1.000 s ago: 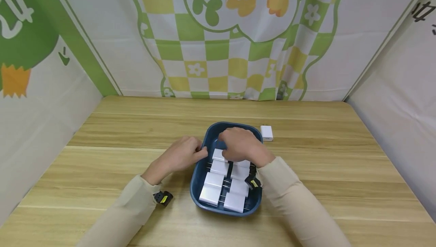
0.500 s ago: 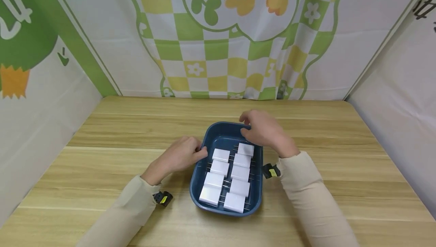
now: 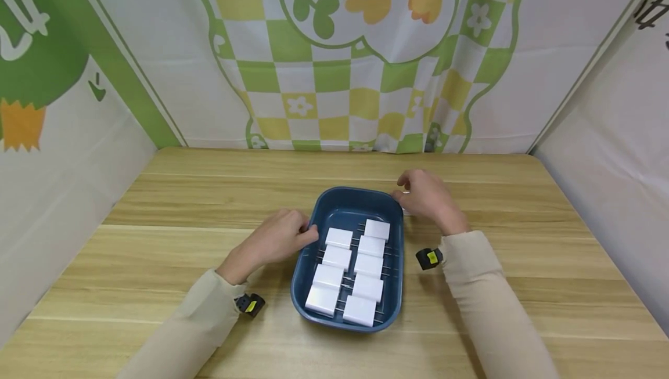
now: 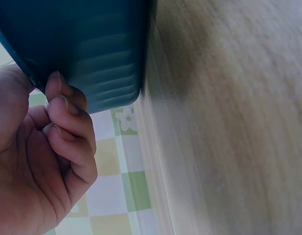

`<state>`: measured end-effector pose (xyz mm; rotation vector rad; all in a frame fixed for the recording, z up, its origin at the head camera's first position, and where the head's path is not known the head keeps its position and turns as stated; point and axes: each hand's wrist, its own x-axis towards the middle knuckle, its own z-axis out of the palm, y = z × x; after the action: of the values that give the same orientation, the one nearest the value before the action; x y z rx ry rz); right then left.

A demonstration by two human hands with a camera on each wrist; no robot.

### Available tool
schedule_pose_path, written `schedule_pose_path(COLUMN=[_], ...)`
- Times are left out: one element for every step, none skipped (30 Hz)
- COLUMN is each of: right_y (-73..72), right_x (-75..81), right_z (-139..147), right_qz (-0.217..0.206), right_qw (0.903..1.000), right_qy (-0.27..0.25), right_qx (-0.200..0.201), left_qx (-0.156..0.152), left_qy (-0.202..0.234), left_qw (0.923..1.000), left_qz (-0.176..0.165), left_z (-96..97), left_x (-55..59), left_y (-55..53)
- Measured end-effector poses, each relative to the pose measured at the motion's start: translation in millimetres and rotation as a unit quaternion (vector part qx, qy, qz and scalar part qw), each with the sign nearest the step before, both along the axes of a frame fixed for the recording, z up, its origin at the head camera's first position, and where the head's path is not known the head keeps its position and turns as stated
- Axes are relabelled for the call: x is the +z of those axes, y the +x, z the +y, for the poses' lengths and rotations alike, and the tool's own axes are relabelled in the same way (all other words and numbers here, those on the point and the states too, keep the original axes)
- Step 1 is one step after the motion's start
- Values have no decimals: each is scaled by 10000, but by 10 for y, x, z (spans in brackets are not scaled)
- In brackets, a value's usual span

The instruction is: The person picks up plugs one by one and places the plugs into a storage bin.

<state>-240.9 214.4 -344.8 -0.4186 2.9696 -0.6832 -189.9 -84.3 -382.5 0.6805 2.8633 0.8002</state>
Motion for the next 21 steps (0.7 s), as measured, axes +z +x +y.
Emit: schedule_pose_path(right_y=[-11, -23, -31, -39, -49, -58, -66, -74, -80, -86, -93, -98, -102, -107, -112, -117, -119, -122, -122, -125, -124], right_x=[-12, -25, -34, -44, -56, -67, -76, -87, -96, -106, -115, -127, -137, -149, -158, -170, -179, -190, -198, -208, -215], right_z=[9, 17, 21, 27, 33, 39, 46, 50, 52, 54, 58, 60, 60, 60, 63, 66, 68, 68, 67, 71, 71], right_qz=[-10, -12, -16, -50, -71, -107, -125, -145, -166, -186, -195, -229, -267, -299, -340, -368, -385, -396, -376, -354, -348], right_qw=[10000, 10000, 9999, 9998, 9998, 9996, 9995, 9993, 9991, 9988, 9984, 9978, 9972, 9964, 9959, 9954, 9950, 9947, 9946, 9946, 9945], right_qy=[-3, 8, 39, 50, 67, 84, 102, 138, 181, 230, 297, 361, 412, 472, 509, 535, 560, 581, 596, 615, 624], right_qx=[-44, -95, -138, -173, -193, -230, -257, -304, -345, -392, -440, -503, -569, -631, -671, -708, -735, -754, -764, -762, -762], left_qx=[3, 5, 7, 13, 17, 20, 20, 22, 29, 35, 30, 32, 33, 37, 35, 32, 25, 23, 15, 9, 2], left_qy=[6, 8, 12, 1, -2, -6, -6, -11, -18, -24, -8, -9, -4, -8, -2, -1, 0, -23, -34, -49, -55], left_qw=[10000, 10000, 10000, 10000, 10000, 10000, 10000, 10000, 10000, 10000, 10000, 10000, 9999, 9999, 10000, 10000, 10000, 10000, 10000, 10000, 10000], left_qz=[-7, -10, -4, -3, -9, -17, -28, -42, -55, -77, -83, -91, -95, -93, -89, -83, -77, -73, -60, -51, -47], left_z=[-1, -1, -2, -1, 0, 1, 2, 3, 5, 6, 5, 5, 5, 5, 5, 4, 3, 3, 3, 2, 1], left_x=[-2, -3, -4, -6, -6, -7, -7, -5, -5, -3, 1, 1, 1, 1, -1, -3, -7, -12, -17, -20, -24], left_y=[0, 0, 0, -1, -2, -3, -3, -3, -4, -3, 0, 1, 1, 2, 1, 0, -1, -5, -8, -10, -12])
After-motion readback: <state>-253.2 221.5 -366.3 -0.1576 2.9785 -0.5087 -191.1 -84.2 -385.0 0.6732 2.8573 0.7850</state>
